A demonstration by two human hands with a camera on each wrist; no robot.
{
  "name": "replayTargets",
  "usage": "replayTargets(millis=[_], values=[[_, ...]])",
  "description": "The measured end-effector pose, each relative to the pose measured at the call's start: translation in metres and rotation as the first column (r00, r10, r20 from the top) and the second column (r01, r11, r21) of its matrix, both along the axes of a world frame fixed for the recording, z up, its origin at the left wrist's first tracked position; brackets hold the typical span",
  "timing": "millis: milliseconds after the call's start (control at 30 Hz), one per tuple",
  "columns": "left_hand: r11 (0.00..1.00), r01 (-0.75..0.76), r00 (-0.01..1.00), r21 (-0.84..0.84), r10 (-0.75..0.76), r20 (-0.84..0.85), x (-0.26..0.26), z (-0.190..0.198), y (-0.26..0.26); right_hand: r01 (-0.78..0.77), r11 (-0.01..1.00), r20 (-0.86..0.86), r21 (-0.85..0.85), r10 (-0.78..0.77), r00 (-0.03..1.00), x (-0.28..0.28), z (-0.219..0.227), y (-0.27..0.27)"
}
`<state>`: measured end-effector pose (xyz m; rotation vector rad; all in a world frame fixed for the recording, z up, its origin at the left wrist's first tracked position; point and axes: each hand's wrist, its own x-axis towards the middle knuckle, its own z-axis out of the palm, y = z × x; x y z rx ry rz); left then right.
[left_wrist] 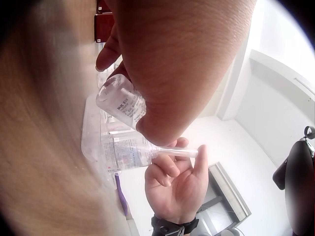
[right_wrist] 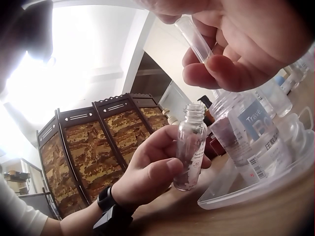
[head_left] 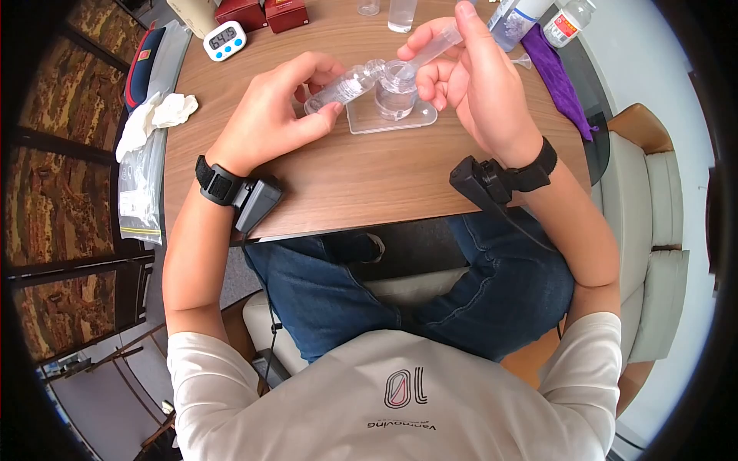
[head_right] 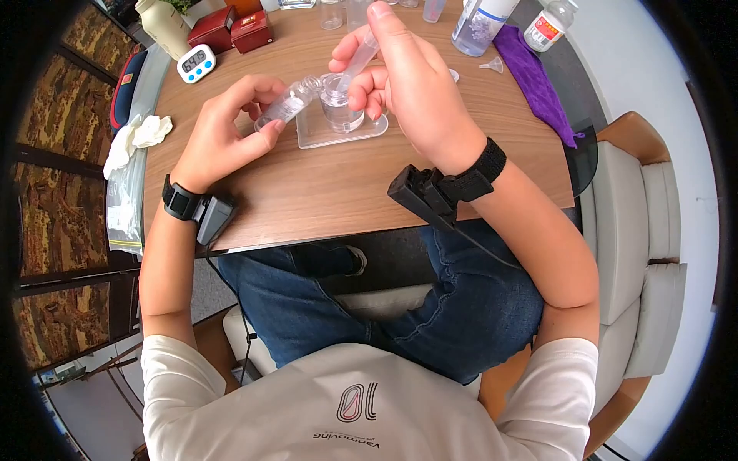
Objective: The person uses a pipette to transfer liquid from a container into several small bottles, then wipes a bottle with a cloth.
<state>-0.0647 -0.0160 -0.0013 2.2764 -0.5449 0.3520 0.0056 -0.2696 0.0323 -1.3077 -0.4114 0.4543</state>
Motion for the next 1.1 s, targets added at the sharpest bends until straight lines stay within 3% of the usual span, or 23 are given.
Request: replayTargets(millis=[200, 267, 500, 567, 600, 667, 800, 867, 1100], values=[[1.000, 0.005, 1.000, 0.008, -0.005, -0.005, 0.000, 0.000, 0.001, 0.030, 0.999, -0.001, 0.018, -0.030, 1.000, -0.005, 0.002, 0.003], [1.000, 0.004, 1.000, 0.008, -0.004, -0.004, 0.000, 0.001, 0.001, 0.039, 0.998, 0.113, 0.046, -0.044, 0.993, -0.006, -0.003, 0.004], [1.000, -0.006, 1.000, 0.004, 0.006, -0.012, 0.000, 0.001, 0.001, 0.040, 0.998, 0.271, 0.058, -0.054, 0.961, 0.007, 0.006, -0.016], [1.000, -0.008, 1.000, 0.012, 0.009, -0.016, 0.000, 0.000, 0.002, 0.116, 0.960, 0.372, 0.257, -0.209, 0.905, 0.014, 0.019, -0.026], [1.000, 0.002, 1.000, 0.016, -0.002, -0.023, 0.001, 0.000, 0.002, 0.111, 0.961, 0.369, 0.255, -0.203, 0.907, 0.007, 0.028, -0.023], [1.000, 0.012, 0.999, 0.020, -0.011, -0.033, 0.001, -0.001, 0.003, 0.188, 0.887, 0.318, 0.422, -0.339, 0.885, -0.012, 0.043, -0.017], [1.000, 0.014, 1.000, 0.013, -0.014, -0.015, 0.002, -0.002, 0.002, 0.160, 0.889, 0.311, 0.430, -0.312, 0.898, 0.001, 0.031, -0.022], [1.000, 0.008, 1.000, 0.012, -0.008, -0.001, 0.002, -0.002, 0.001, 0.149, 0.857, 0.206, 0.494, -0.281, 0.937, -0.001, 0.025, -0.010], [1.000, 0.008, 1.000, 0.005, -0.008, -0.015, 0.001, -0.001, 0.001, 0.044, 0.881, 0.223, 0.472, -0.167, 0.960, -0.002, 0.023, -0.010]])
